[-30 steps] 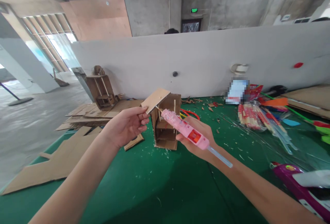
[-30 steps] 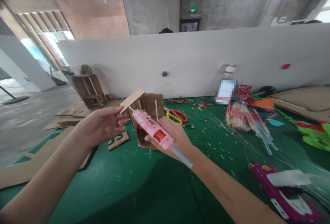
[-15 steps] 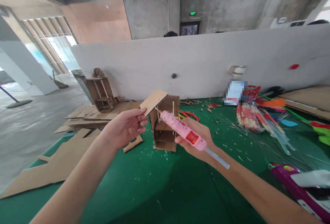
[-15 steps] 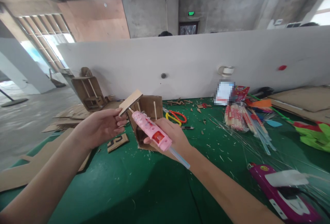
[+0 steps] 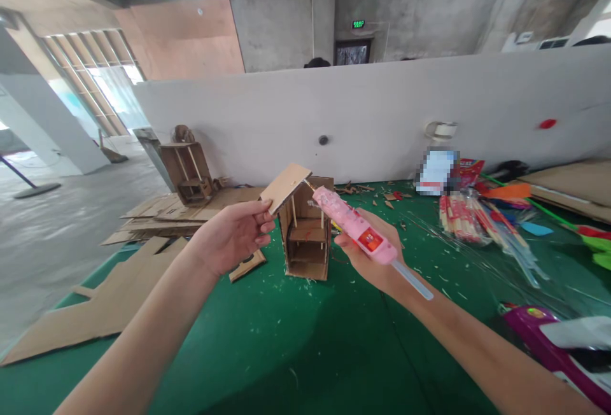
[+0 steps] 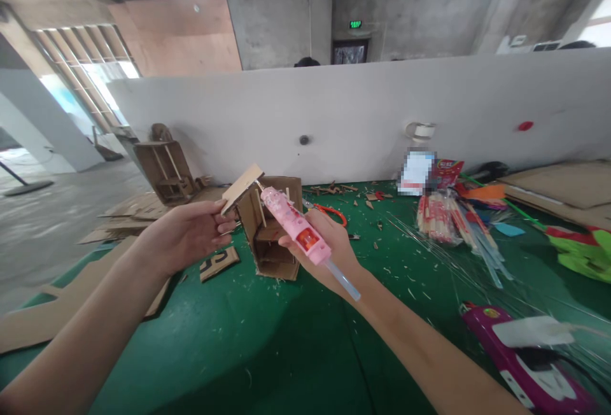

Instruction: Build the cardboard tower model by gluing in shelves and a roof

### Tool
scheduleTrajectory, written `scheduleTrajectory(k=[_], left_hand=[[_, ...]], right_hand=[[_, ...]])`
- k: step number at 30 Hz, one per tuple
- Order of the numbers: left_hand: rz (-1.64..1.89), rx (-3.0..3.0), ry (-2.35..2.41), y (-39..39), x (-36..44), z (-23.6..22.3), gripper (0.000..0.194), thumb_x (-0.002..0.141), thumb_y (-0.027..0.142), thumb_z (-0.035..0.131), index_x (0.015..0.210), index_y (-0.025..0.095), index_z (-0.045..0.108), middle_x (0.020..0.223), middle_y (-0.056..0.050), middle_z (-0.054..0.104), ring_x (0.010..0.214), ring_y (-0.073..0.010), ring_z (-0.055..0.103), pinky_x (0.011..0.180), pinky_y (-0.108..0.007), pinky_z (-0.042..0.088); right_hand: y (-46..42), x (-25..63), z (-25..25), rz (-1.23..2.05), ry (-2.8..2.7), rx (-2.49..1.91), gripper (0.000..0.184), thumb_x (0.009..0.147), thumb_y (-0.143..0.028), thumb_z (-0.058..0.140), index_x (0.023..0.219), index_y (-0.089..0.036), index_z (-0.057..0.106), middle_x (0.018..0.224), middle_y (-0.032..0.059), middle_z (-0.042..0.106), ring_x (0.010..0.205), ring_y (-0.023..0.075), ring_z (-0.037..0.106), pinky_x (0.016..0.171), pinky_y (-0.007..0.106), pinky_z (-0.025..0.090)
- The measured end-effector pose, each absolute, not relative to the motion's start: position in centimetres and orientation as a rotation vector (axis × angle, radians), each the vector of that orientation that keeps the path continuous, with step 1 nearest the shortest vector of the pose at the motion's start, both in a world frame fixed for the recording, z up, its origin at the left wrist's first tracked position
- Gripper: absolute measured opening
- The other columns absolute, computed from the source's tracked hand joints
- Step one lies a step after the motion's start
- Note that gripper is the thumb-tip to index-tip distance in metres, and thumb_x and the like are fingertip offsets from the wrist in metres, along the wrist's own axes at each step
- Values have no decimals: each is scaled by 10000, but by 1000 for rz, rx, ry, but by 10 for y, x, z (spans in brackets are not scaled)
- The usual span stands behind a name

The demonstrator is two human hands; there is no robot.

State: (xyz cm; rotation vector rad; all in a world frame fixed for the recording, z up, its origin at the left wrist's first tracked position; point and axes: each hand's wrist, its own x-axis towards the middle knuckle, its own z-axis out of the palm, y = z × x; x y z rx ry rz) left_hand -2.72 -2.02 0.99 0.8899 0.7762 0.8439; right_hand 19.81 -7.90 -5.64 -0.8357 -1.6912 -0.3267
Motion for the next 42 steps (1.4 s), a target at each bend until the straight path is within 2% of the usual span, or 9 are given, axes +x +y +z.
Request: scheduleTrajectory(k=[9,13,21,29,37,42], left_hand=[[836,883,765,-21,-27,8,59,781,136,614,745,117,572,635,-6,498,539,-91,472,430,-201,407],[828,885,751,-20,-29,8,58,781,135,610,739,118,573,631,-5,497,530,-90,470,425,-201,404],[839,871,755,-21,-27,9,57,779,132,603,733,114,573,625,-11,504,525,-94,478,420,-205,404],[827,869,741,-20,-30,8,52,777,134,627,763,119,579,635,-6,505,535,-92,481,437,-203,412],[814,870,731,-19,-29,8,49,767,124,627,796,113,589,652,-12,519,539,-93,488,424,-195,400],[821,865,723,-20,-30,8,48,786,132,613,756,116,579,632,-7,506,536,-95,485,432,-203,413]], right_hand=[[-77,200,-52,-430,-1666,-782,292,935,-422,553,734,-220,485,597,-29,485,508,116,457,464,257,390],[-76,200,-53,-477,-1639,-792,308,946,-455,521,749,-219,504,618,-18,523,525,121,493,490,261,424],[-76,200,-53,-470,-1623,-785,263,935,-398,555,752,-215,513,635,-16,531,540,118,509,500,255,430],[-79,198,-52,-410,-1695,-825,316,938,-434,540,717,-221,465,604,-25,493,512,115,472,451,245,375],[-78,189,-57,-469,-1771,-738,328,962,-490,480,784,-213,479,620,-15,535,514,111,528,451,231,401],[-80,192,-55,-450,-1714,-732,265,963,-454,493,880,-205,534,730,33,608,625,145,583,523,262,450]])
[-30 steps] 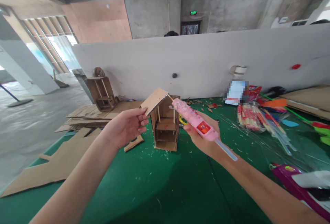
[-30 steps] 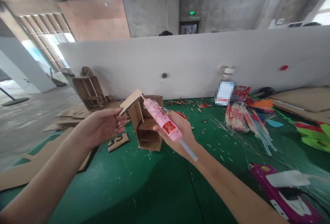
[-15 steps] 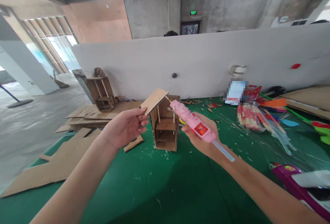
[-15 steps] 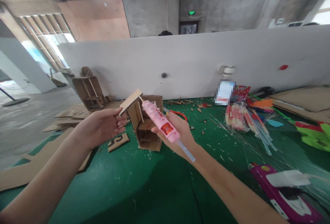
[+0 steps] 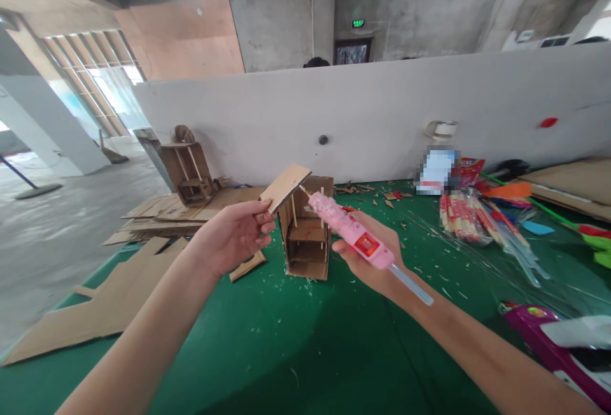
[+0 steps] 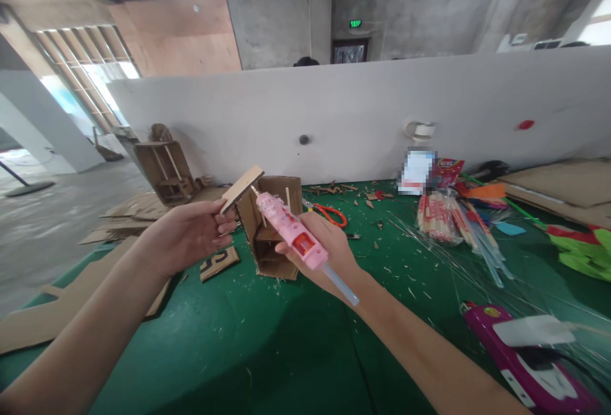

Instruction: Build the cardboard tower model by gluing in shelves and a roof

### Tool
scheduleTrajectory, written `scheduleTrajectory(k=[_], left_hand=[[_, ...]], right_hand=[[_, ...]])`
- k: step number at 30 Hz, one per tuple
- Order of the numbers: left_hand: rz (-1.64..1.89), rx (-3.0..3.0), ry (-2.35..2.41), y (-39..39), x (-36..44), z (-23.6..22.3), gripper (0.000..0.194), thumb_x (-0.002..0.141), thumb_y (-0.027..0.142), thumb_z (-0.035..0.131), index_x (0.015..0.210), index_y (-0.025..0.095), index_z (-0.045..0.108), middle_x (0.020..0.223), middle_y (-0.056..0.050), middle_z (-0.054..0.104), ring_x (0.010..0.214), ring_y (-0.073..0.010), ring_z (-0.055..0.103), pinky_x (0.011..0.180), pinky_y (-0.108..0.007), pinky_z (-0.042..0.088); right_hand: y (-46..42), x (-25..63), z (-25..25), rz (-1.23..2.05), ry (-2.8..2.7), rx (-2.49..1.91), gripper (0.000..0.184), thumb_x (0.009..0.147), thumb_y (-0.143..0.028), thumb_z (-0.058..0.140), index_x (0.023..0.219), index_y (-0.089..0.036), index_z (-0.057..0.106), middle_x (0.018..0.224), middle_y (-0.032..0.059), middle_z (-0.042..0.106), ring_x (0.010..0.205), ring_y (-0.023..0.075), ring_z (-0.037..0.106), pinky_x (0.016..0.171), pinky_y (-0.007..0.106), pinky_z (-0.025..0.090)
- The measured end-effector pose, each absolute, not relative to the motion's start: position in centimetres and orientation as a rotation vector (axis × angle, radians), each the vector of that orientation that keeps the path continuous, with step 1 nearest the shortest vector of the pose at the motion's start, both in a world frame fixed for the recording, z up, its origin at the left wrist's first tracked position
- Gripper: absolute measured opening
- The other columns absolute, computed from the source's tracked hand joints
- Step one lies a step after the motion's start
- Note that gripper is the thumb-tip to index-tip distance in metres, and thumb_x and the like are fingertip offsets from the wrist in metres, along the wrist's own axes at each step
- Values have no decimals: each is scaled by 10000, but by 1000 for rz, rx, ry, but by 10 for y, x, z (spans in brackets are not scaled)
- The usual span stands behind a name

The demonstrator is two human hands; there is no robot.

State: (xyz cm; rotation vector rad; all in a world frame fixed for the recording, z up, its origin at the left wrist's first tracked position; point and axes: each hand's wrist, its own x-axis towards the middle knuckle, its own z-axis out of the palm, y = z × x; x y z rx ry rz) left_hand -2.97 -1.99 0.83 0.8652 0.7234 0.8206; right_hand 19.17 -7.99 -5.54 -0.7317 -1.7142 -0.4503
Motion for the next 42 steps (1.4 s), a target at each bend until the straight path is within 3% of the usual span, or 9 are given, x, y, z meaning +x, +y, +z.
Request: scheduleTrajectory(k=[6,19,29,36,42], left_hand=[[823,878,732,-19,-30,7,47,783,136,624,761,115,588,640,-11,516,542,-96,492,438,-205,430],[819,891,751,-19,-27,9,52,790,122,594,740,111,589,618,-8,512,525,-88,495,441,-192,451],[832,893,746,-18,-28,4,127,701,164,711,724,118,595,613,-11,557,534,-88,506,422,-186,399],[846,891,773,-18,-27,4,169,667,182,743,734,109,607,603,-16,584,530,-90,511,420,-193,384],[840,901,755,-17,-29,4,174,671,170,740,745,109,596,615,-11,564,534,-89,504,422,-192,396]], right_hand=[[-81,195,-55,-341,-1699,-773,183,935,-382,564,864,-214,546,765,40,616,659,158,587,544,280,451],[-79,184,-63,-378,-1775,-743,296,895,-430,620,736,-209,502,613,-24,525,508,109,508,445,242,366],[-83,179,-65,-251,-1847,-701,295,917,-438,584,751,-209,497,625,-33,537,509,101,507,434,236,391],[-83,181,-75,-178,-1964,-658,144,911,-341,613,876,-205,580,718,-7,595,622,123,569,501,254,438],[-83,179,-69,-298,-1863,-624,230,918,-409,591,854,-194,538,689,-2,606,611,121,585,501,242,457]])
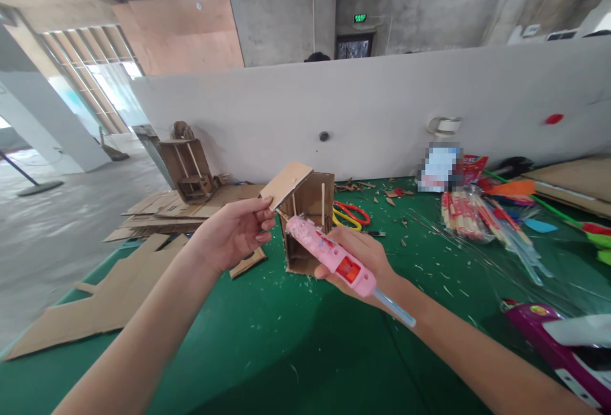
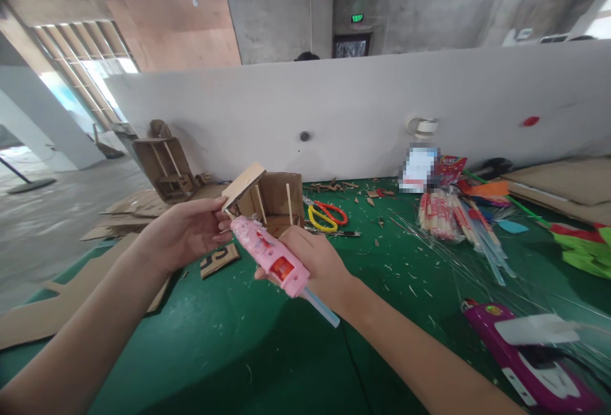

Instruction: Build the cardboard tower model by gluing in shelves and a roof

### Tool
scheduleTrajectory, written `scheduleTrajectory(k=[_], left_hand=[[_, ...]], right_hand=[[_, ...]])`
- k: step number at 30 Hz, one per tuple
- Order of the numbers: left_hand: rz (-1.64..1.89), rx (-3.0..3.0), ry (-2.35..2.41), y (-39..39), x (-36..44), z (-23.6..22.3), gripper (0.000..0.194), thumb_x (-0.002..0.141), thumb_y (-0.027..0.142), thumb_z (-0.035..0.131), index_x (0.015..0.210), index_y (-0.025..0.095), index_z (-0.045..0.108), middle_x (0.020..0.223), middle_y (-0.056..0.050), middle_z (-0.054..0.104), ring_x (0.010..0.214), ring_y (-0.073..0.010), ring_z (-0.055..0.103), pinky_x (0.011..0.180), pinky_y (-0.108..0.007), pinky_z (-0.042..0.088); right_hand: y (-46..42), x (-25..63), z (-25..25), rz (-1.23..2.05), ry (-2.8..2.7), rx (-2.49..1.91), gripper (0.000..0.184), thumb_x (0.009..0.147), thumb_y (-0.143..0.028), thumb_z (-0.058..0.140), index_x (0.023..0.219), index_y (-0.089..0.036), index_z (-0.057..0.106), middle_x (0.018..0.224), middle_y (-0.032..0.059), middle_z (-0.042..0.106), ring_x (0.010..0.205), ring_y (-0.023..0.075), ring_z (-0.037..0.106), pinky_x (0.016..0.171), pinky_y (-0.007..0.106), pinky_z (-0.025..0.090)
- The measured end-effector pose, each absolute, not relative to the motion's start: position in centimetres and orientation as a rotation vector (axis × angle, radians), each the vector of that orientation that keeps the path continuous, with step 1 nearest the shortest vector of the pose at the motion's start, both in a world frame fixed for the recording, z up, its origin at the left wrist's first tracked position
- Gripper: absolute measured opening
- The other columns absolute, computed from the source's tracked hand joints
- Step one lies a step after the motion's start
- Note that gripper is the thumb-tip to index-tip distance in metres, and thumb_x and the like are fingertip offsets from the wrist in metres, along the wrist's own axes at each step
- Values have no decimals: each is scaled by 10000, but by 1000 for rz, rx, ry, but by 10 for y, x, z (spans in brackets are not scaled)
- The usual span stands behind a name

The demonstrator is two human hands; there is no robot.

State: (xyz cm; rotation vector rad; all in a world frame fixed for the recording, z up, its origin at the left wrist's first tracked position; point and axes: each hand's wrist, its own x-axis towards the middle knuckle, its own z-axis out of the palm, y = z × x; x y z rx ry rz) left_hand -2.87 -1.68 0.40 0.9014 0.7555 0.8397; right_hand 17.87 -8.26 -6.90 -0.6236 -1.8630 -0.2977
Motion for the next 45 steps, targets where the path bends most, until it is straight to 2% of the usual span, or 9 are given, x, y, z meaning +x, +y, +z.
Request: scheduleTrajectory(k=[5,10,17,19,24,31,35,41,45], left_hand=[[825,925,756,-18,-29,7,113,728,160,682,751,117,581,611,-4,524,526,-83,488,432,-185,410],[842,929,774,-18,-29,6,120,715,159,696,760,120,592,622,-5,532,536,-87,497,430,-184,412],[880,968,749,-16,-31,3,142,705,178,717,734,110,595,623,-4,519,541,-87,485,437,-187,409],[911,999,717,-14,-32,6,120,700,153,703,719,112,592,628,-1,515,536,-83,474,433,-183,404],[941,1090,709,-14,-37,16,182,668,135,700,841,99,656,740,-35,598,588,-104,524,463,-190,448],[840,1289,669,-14,-48,15,135,666,145,742,777,95,684,721,-54,634,614,-112,552,587,-223,491],[809,1378,669,-11,-50,10,223,677,213,780,865,114,711,789,-59,657,661,-119,571,616,-231,479],[768,1361,706,-10,-46,6,272,610,277,843,791,127,706,695,-14,597,621,-90,530,583,-197,445],[768,1335,728,-8,-45,4,324,580,284,862,813,121,706,744,-31,622,646,-97,539,600,-207,452]], right_hand=[[-83,179,-62,-363,-1765,-709,262,910,-440,585,797,-208,545,638,-9,585,543,120,561,466,239,432],[-82,180,-66,-333,-1808,-713,249,915,-419,578,787,-209,533,631,-14,571,531,117,551,454,238,424],[-85,182,-65,-227,-1860,-527,255,896,-453,604,875,-201,566,749,21,650,665,143,641,532,259,503],[-87,188,-57,-209,-1764,-550,269,907,-472,584,850,-208,583,730,17,646,643,141,636,539,265,510],[-92,212,-32,168,-1628,-709,327,933,-495,529,845,-196,627,618,-15,590,433,100,531,414,252,468],[-95,230,-22,519,-1692,-769,437,892,-597,528,752,-190,600,545,-35,519,408,99,510,388,248,467],[-96,229,-25,517,-1651,-854,446,890,-614,517,743,-198,583,568,-24,524,425,100,506,420,263,466],[-93,231,-27,471,-1629,-956,489,893,-649,477,705,-207,566,557,-11,528,441,113,511,447,281,439],[-93,231,-29,476,-1613,-1013,498,882,-663,479,709,-207,576,525,-18,512,435,124,520,450,289,433]])
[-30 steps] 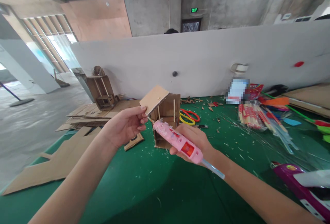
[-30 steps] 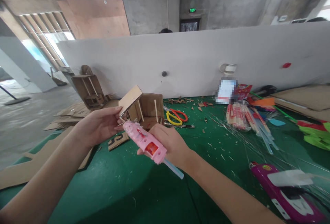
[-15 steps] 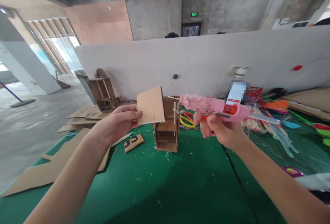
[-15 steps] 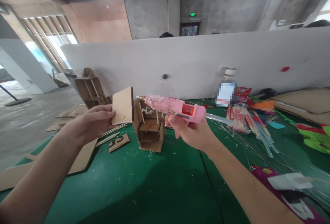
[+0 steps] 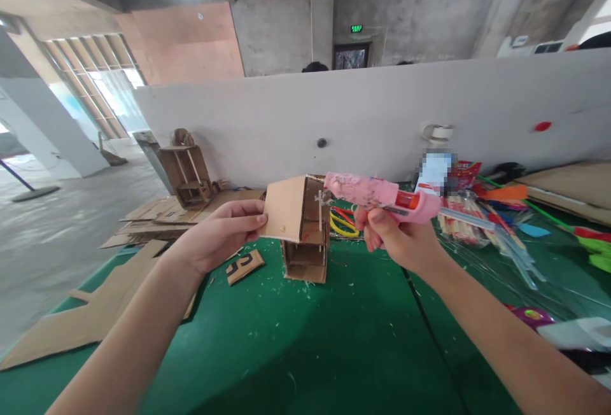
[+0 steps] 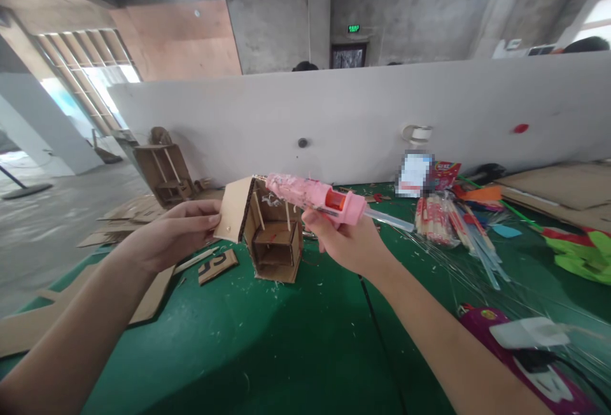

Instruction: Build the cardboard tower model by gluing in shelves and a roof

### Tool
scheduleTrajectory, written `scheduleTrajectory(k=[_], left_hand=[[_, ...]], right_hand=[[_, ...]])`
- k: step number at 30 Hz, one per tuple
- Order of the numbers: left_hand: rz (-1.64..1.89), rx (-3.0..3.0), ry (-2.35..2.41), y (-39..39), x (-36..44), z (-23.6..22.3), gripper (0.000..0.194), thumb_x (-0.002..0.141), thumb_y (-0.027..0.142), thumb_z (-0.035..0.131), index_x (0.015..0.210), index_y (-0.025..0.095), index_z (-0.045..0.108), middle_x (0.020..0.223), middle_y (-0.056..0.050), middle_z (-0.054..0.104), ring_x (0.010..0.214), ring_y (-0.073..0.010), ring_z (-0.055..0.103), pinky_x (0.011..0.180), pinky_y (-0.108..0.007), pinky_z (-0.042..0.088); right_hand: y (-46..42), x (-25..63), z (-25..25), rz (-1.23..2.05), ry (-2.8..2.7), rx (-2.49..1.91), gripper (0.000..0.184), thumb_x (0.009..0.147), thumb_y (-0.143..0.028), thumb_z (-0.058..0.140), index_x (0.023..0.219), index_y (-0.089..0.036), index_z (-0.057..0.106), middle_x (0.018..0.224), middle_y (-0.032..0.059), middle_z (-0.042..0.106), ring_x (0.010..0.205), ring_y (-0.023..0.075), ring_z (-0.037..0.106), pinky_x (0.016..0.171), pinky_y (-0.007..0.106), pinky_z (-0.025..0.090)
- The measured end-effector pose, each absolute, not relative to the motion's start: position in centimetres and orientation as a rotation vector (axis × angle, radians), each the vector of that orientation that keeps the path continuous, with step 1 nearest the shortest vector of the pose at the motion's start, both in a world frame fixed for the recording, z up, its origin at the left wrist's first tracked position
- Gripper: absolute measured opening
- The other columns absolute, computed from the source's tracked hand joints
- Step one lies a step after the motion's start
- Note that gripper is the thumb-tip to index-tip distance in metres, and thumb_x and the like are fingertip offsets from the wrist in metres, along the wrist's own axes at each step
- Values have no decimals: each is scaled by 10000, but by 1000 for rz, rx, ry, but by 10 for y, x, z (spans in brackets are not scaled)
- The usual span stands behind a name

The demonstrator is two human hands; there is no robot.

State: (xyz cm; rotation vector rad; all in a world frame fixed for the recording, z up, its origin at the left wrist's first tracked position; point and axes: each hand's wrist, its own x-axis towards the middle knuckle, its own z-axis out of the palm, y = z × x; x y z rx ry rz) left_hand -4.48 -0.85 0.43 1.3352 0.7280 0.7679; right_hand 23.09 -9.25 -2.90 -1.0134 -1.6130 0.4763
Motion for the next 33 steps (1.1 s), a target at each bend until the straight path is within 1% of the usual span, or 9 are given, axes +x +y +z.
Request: scheduleTrajectory(k=[7,12,17,22,25,28,33], left_hand=[[774,1294,729,-6,-44,2,309,587,270,855,818,123,711,714,-32,623,636,-106,546,599,-226,451],[769,1271,711,-6,-45,2,256,611,243,834,797,119,708,714,-34,620,632,-113,559,605,-238,462],[767,1271,681,-5,-45,2,153,686,185,767,807,112,707,718,-51,631,617,-120,564,620,-261,480],[797,1245,702,-3,-45,1,191,635,197,808,771,109,707,700,-36,627,601,-108,562,579,-233,465],[774,1221,717,-2,-46,-1,229,617,212,822,790,115,707,712,-41,641,608,-112,571,580,-235,468],[756,1224,732,-2,-46,-1,231,639,225,808,817,122,701,733,-52,650,631,-122,582,587,-240,470],[773,1259,753,-4,-43,0,263,592,253,839,757,116,685,662,-24,595,579,-92,523,531,-207,432]], right_hand=[[-89,231,-32,475,-1612,-1044,512,864,-686,483,685,-213,561,521,-17,527,432,128,533,446,286,435],[-90,230,-32,449,-1624,-1075,523,867,-697,462,677,-218,552,467,-22,506,426,135,531,435,281,422],[-93,229,-28,348,-1695,-1095,576,881,-688,443,556,-215,485,437,-10,507,419,129,542,446,274,423],[-93,230,-26,372,-1735,-1074,575,881,-673,461,537,-212,459,432,-22,484,410,120,547,420,252,417],[-91,230,-25,416,-1678,-1009,551,876,-678,466,594,-206,504,479,-27,495,402,108,531,409,250,421],[-88,230,-25,462,-1617,-958,533,869,-681,479,662,-195,550,586,-13,557,403,94,539,409,251,435],[-88,226,-26,506,-1579,-958,527,847,-692,506,712,-186,565,693,13,627,386,75,533,399,245,433]])
